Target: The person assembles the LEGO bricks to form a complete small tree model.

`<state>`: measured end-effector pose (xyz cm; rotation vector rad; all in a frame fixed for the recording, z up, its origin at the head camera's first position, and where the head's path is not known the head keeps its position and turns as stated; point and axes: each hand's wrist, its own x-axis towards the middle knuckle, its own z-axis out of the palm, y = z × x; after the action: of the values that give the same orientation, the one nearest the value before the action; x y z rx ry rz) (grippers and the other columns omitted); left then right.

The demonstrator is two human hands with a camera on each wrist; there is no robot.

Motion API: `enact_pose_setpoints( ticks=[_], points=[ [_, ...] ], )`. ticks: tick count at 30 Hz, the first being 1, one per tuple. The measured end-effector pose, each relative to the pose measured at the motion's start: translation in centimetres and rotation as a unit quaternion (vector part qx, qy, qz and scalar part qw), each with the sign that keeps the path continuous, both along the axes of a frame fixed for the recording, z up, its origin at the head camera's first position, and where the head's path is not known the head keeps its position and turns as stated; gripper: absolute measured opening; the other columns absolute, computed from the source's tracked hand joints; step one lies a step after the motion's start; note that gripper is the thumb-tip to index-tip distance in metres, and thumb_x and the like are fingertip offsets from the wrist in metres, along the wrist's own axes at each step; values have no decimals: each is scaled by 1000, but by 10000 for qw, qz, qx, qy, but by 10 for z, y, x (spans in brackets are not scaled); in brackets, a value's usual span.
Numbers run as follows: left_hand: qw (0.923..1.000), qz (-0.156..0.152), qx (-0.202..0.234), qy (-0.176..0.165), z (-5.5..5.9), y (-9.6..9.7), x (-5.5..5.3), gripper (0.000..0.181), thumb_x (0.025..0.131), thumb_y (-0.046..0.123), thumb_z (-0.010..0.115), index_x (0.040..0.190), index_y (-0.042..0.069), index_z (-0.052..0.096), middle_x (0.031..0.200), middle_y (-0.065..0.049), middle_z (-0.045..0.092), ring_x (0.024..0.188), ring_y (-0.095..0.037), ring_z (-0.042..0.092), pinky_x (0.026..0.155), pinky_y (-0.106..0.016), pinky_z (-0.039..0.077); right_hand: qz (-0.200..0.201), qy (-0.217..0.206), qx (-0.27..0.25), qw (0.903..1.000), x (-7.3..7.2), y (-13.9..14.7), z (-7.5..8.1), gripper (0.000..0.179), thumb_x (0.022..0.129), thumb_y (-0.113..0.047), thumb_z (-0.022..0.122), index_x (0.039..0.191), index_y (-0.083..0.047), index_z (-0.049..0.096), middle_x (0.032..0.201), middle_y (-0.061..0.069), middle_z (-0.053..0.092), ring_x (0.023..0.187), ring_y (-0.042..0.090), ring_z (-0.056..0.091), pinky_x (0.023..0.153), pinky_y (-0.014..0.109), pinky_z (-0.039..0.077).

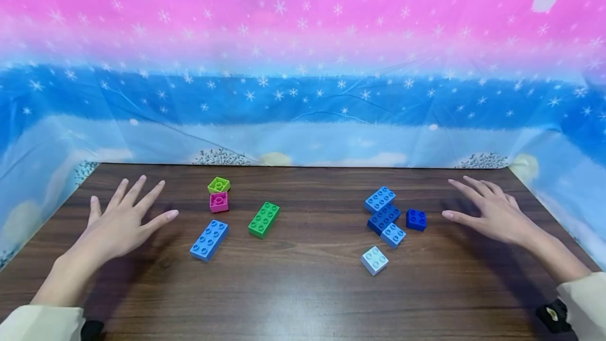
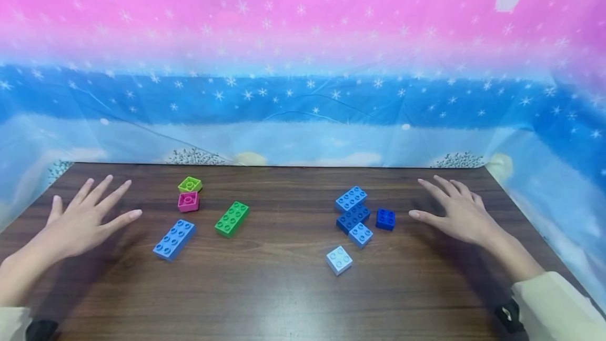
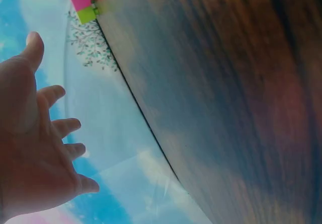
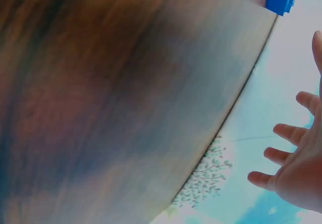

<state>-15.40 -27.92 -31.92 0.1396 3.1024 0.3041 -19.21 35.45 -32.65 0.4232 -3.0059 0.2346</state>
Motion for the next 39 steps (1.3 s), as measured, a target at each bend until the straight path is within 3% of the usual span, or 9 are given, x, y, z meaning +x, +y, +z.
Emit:
enact_pose_setpoints(
  ticks=[8, 15, 23, 39],
  points=[
    [9994, -139, 293, 80, 9, 11, 5, 80, 90, 60, 36, 144, 3, 19, 141, -34, 15, 128, -51, 10, 92, -71, 9, 419, 110, -188, 9989, 6, -15, 12, 73, 82, -48, 63, 141, -18, 35, 139, 20, 35, 123, 47, 26, 83, 66, 23],
    [9970, -383, 532, 413, 16, 30, 14, 78, 89, 57, 43, 143, 4, 24, 139, -32, 23, 124, -51, 22, 87, -69, 24, 1240, 87, -733, 9895, 11, -31, 19, 68, 81, -38, 68, 139, -17, 39, 135, 18, 40, 121, 44, 31, 86, 63, 28],
    [9908, -732, 915, 672, 16, 54, 19, 75, 87, 51, 53, 141, 4, 31, 138, -28, 31, 123, -48, 27, 91, -65, 26, 1899, -135, -935, 9773, 16, -49, 19, 61, 83, -36, 66, 136, -16, 43, 131, 10, 47, 119, 30, 38, 88, 55, 34],
    [9747, -1520, 1416, 830, 14, 104, 20, 63, 86, 36, 62, 136, 3, 40, 132, -23, 42, 122, -42, 35, 93, -58, 32, 2308, -613, -1037, 9655, 20, -72, 16, 51, 83, -37, 65, 126, -12, 53, 124, -1, 53, 113, 22, 47, 84, 45, 44]
  ],
)
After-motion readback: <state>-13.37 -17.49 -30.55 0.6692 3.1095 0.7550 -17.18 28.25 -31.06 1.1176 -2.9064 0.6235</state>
